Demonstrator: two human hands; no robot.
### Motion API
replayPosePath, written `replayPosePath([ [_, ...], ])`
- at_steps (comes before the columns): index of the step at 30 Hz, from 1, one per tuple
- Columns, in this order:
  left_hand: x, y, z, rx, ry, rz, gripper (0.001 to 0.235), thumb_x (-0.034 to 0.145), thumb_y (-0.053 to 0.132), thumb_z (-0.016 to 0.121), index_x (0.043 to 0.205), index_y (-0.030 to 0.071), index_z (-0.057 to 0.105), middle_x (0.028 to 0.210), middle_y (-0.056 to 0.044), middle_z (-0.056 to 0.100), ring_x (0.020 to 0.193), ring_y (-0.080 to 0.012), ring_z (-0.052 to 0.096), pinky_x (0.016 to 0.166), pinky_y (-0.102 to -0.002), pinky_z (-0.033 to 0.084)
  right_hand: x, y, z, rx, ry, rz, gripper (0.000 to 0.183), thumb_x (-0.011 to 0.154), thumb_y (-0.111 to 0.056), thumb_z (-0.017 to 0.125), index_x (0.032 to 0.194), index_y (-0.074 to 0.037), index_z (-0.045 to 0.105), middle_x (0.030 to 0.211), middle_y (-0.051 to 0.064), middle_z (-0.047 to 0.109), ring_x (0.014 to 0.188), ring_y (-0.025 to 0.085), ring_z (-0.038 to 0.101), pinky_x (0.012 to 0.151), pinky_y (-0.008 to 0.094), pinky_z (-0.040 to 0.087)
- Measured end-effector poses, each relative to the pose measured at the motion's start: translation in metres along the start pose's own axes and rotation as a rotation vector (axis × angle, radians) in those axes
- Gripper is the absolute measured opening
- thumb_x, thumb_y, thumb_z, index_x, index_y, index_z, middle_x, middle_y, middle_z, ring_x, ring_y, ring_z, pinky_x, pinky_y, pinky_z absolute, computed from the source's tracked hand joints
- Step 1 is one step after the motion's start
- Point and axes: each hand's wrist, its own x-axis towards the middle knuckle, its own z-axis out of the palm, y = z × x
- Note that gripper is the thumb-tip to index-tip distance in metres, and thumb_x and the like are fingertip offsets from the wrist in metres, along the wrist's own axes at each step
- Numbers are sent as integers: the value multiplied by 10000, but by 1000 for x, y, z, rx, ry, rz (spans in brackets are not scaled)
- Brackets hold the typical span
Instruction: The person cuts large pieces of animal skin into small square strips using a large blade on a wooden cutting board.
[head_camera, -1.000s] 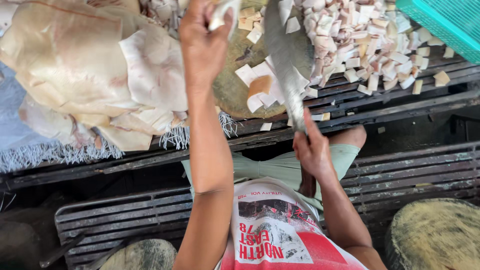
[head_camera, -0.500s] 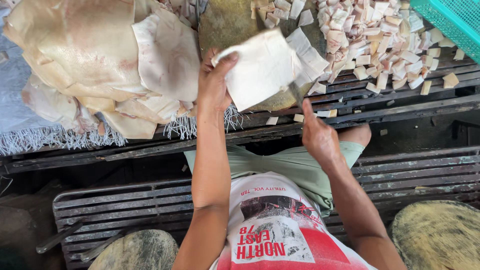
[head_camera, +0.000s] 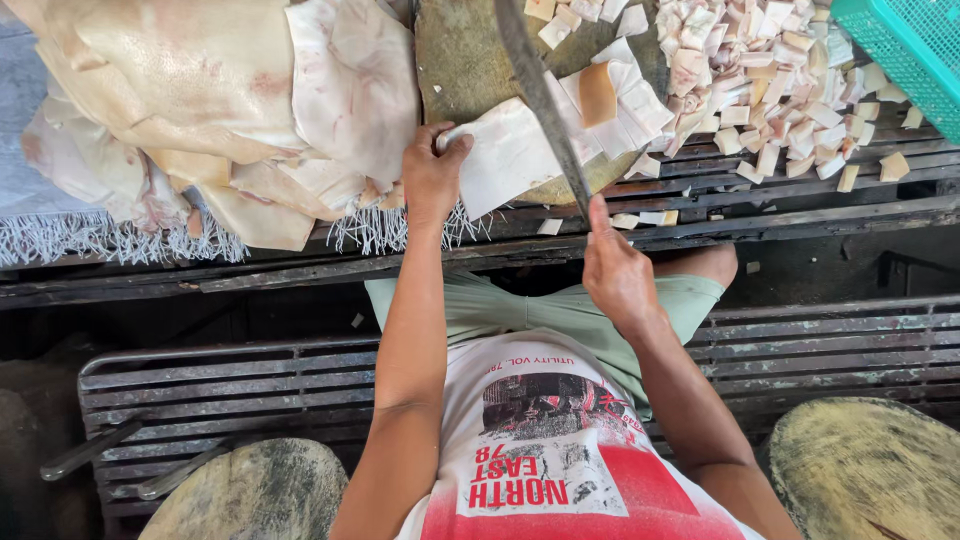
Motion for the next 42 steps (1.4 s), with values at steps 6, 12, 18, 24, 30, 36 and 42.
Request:
replayPosePath([
  [6,-3,15,-4,60,12,28,356,875,183,795,1144,-37,719,746,-3,663,634,-66,546,577,-253,476,2,1,5,-113,-124,56,775,921,-7,634,1608,-195,329,911,246,711,707,459,671,640,536,542],
  [12,-3,13,-4,71,13,-13,360,860,195,802,1142,-17,729,705,1,619,617,-66,518,559,-259,453,-4,-21,-64,126,352,-77,521,1064,-11,560,1540,-38,352,805,185,693,635,270,664,561,404,562],
  [18,-3,7,-4,61,12,26,341,878,187,797,1142,-21,735,727,-14,624,639,-77,522,578,-269,454,7,-4,-12,-436,154,-220,720,992,-73,534,1649,-57,239,873,240,661,728,414,654,676,517,550],
  [24,-10,-4,-8,101,40,30,348,873,190,787,1147,-17,736,781,-38,690,662,-90,581,590,-265,488,-21,29,0,-254,-179,103,736,938,-62,579,1616,-166,316,964,265,719,760,475,677,665,573,542],
  [30,-5,8,15,112,32,30,328,876,214,782,1144,28,742,781,-50,717,654,-105,622,621,-274,512,-12,16,5,-68,29,17,692,991,-15,591,1621,-122,329,1026,290,701,864,482,686,726,535,568],
  [36,-23,12,29,142,123,45,440,834,227,833,1198,24,693,795,-101,701,660,-170,620,628,-318,531,-3,-1,9,-85,47,-43,706,990,-4,609,1621,-134,320,985,270,709,803,468,685,691,531,559],
  [42,-26,-2,24,282,91,208,468,841,168,804,1265,43,649,903,-163,741,792,-263,732,752,-373,580,4,-11,11,-159,-123,0,760,938,-3,622,1619,-154,319,858,231,694,658,455,654,604,555,527],
])
